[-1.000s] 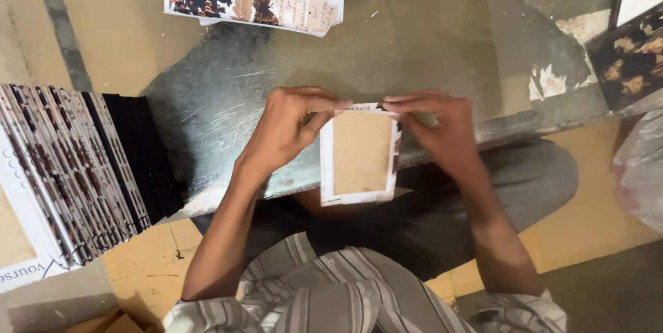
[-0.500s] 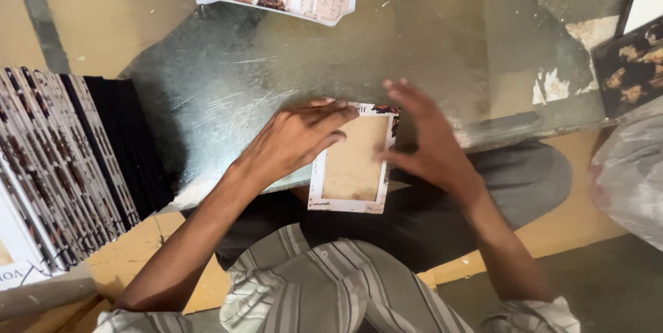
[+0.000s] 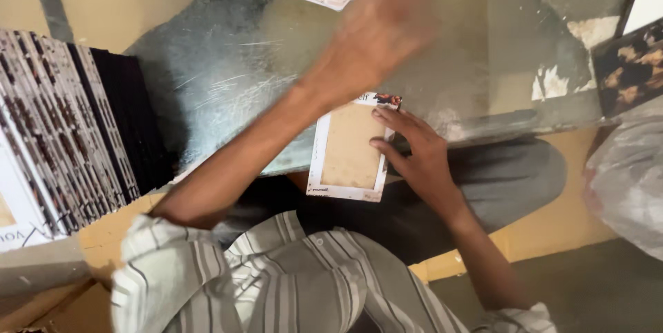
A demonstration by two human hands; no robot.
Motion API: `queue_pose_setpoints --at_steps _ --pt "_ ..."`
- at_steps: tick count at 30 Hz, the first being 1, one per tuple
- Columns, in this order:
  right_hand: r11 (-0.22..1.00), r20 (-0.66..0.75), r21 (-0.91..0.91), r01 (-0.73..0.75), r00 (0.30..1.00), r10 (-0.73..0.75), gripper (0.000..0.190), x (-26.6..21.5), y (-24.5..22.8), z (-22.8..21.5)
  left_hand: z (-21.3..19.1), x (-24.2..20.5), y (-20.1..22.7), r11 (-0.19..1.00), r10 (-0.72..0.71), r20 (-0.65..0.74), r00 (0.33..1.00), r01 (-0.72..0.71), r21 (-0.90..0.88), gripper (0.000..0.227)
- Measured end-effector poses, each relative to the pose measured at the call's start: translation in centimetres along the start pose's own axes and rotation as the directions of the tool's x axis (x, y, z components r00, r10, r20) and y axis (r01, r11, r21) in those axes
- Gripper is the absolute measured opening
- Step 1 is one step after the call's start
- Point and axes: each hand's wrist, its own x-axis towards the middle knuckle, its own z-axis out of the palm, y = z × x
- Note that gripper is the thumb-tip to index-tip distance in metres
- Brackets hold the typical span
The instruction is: The person sits on the floor and assembles small cards by placing a brown insert into a white frame. They pick up a frame, insert the piece, and place the finished card into a stack on the table. The person repeats this process for multiple cards.
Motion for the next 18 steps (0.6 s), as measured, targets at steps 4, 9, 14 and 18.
queue_pose_setpoints --at_steps 4,9,14,18 --pt "0.998 -0.158 0.059 -0.039 0.986 0.047 0.06 -1.1 0.5 1.0 2.6 -1.7 -0.4 0.953 0.258 0.222 0.94 -0.286 0.103 0.041" --pt "0.971 -0.301 0.074 -0.229 0.923 0.24 0.106 -2.2 1.5 2.2 3.4 0.1 -0.1 0.991 0.104 0.052 0.993 -0.099 -0.094 0.056" --pt "0.986 -0.372 -0.086 -0.141 0.923 0.1 0.137 -2.1 2.1 2.5 8.6 2.3 2.6 0.942 0.184 0.09 0.979 -0.201 0.268 0.051" --pt "0.979 -0.405 -0.118 -0.168 0.908 0.107 0.14 -2.5 1.6 2.8 9.3 1.5 4.4 0.858 0.463 0.135 0.876 -0.481 0.179 0.053"
